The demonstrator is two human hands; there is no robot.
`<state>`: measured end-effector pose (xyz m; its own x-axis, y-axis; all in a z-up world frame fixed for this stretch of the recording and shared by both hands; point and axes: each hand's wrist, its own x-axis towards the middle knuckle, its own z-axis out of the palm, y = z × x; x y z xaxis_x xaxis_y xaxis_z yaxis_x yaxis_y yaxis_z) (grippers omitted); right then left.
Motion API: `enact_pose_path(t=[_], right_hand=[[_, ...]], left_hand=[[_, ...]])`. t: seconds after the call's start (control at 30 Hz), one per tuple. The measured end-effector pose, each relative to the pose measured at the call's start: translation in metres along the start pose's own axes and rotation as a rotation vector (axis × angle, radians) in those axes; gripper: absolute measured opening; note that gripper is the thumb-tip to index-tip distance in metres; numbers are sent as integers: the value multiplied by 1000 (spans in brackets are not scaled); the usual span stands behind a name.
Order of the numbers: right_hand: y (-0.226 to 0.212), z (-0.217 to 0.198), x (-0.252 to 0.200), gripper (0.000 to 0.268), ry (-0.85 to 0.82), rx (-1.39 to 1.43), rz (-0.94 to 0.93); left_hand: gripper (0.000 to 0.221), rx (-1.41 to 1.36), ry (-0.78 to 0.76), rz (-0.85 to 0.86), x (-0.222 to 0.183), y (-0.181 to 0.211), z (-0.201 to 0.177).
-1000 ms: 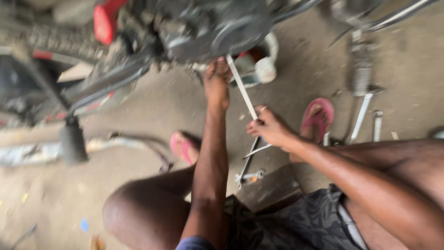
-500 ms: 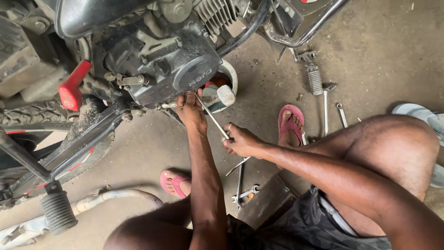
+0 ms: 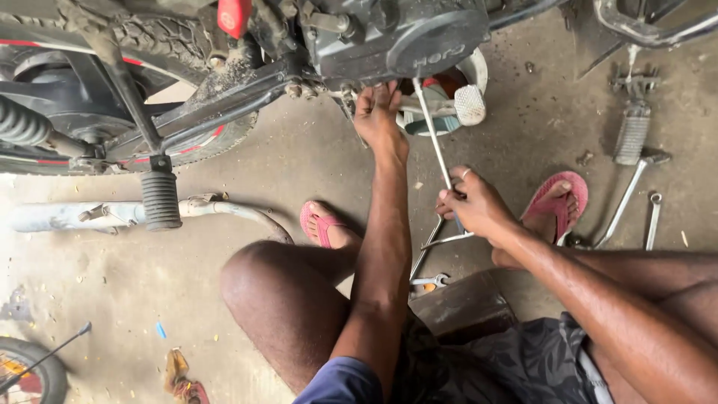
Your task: Repairing and adjusting components in the engine area of a motorcycle using wrenches and screwdrivers.
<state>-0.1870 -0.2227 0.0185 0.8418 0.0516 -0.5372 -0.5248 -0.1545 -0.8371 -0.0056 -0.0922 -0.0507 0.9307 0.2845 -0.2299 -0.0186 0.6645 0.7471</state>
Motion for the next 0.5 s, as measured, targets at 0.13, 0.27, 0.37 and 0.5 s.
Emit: enact_pose_path(t=[0.13, 0.27, 0.37, 0.5], right_hand=[[-2, -1, 0, 46, 5, 51, 21], [-10, 8, 1, 56, -8, 76, 22], [-20, 7, 1, 58, -6, 44, 35], [-17, 8, 4, 61, 15, 22, 45]], left_hand=[[7, -17, -43, -113, -3, -3, 9], [9, -77, -171, -247, 3, -10, 8], [7, -100, -174, -269, -1, 2, 17], [8, -153, -264, -298, 5, -10, 7]])
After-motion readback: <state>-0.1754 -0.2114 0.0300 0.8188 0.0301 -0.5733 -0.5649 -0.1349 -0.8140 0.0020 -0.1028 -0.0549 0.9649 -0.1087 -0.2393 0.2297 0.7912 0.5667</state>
